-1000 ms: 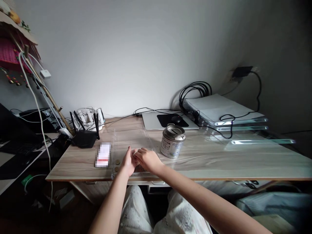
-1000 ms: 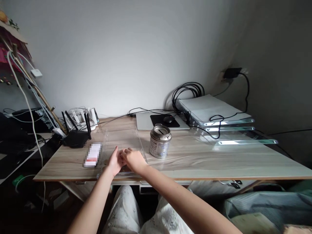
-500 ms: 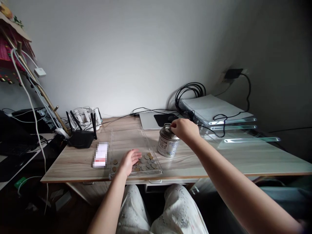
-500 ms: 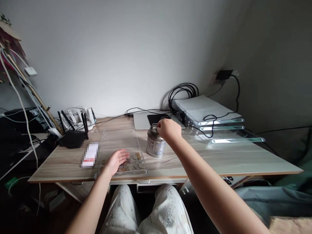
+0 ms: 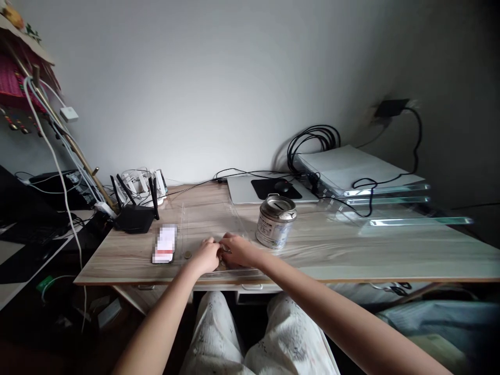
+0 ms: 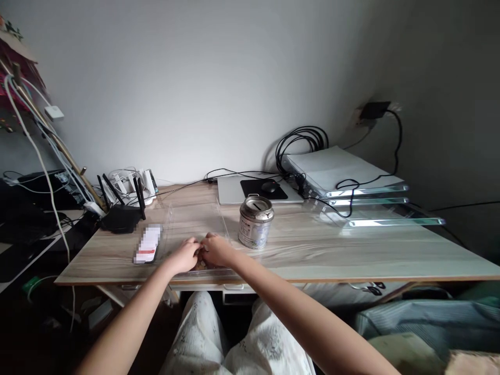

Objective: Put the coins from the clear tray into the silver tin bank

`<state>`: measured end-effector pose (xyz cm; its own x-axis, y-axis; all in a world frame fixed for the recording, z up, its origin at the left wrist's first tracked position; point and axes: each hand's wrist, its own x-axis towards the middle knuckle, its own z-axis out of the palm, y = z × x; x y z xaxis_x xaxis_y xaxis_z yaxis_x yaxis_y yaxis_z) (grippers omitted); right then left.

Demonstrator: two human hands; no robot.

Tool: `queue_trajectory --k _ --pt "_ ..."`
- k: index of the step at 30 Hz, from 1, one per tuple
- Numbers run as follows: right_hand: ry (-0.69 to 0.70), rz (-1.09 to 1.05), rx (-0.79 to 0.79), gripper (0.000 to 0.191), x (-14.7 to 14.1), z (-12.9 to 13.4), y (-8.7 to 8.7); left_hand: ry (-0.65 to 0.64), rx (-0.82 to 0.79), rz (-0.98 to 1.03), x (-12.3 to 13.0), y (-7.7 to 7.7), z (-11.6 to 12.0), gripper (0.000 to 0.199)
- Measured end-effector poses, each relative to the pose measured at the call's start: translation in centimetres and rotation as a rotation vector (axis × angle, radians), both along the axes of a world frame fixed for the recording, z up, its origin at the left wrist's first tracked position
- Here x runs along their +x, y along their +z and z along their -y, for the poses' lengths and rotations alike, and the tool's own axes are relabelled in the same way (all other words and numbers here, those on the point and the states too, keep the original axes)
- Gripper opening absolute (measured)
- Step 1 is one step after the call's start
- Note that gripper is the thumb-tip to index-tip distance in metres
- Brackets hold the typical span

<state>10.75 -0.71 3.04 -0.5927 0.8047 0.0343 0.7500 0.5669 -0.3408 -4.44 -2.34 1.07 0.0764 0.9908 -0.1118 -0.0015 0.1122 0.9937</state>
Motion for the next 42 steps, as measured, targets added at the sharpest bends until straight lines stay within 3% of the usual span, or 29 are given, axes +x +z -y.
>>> queue_trajectory --k 4,7,13,19,26,28,30,35,38,42 --pt "-0.062 0.058 -0.214 0.045 -0.9 -0.4 -0.4 -0.261 0.044 -0.354 -1.3 0.5 -0.5 0.029" --pt "-0.057 0.063 -0.259 0.055 -1.0 -0.3 -0.1 -0.346 0.103 -0.511 -1.7 0.7 -0.8 0.026" --pt "0.023 0.053 -0.23 0.039 -1.1 -0.7 -0.7 -0.56 0.09 -0.678 -1.2 1.5 -0.4 0.017" --pt "0.147 0.042 -0.454 0.036 -0.7 -1.0 -0.4 -0.619 0.114 -0.818 -1.3 2.2 -0.3 0.012" --pt "0.229 0.107 -0.665 0.031 0.0 -1.5 0.8 -0.702 -0.036 -0.908 -1.3 3.0 -0.8 0.008" --pt "0.233 0.12 -0.664 0.033 0.0 -1.5 1.0 -0.652 -0.132 -0.804 -1.5 2.5 -0.8 0.006" --pt "0.247 0.149 -0.656 0.035 0.0 -1.7 1.1 -0.508 -0.213 -0.595 -1.7 1.8 -0.8 0.008" --pt "0.224 0.135 -0.756 0.029 0.8 -2.3 0.9 -0.022 -0.297 0.348 -1.9 0.7 -0.5 0.008" --pt "0.152 -0.091 -0.735 0.024 1.6 -2.7 1.2 0.245 -0.386 0.802 -1.3 0.6 -0.9 0.013" --pt "0.011 -0.545 -0.6 0.027 1.3 -3.1 2.2 0.431 -0.429 0.939 0.5 0.1 -1.7 0.019"
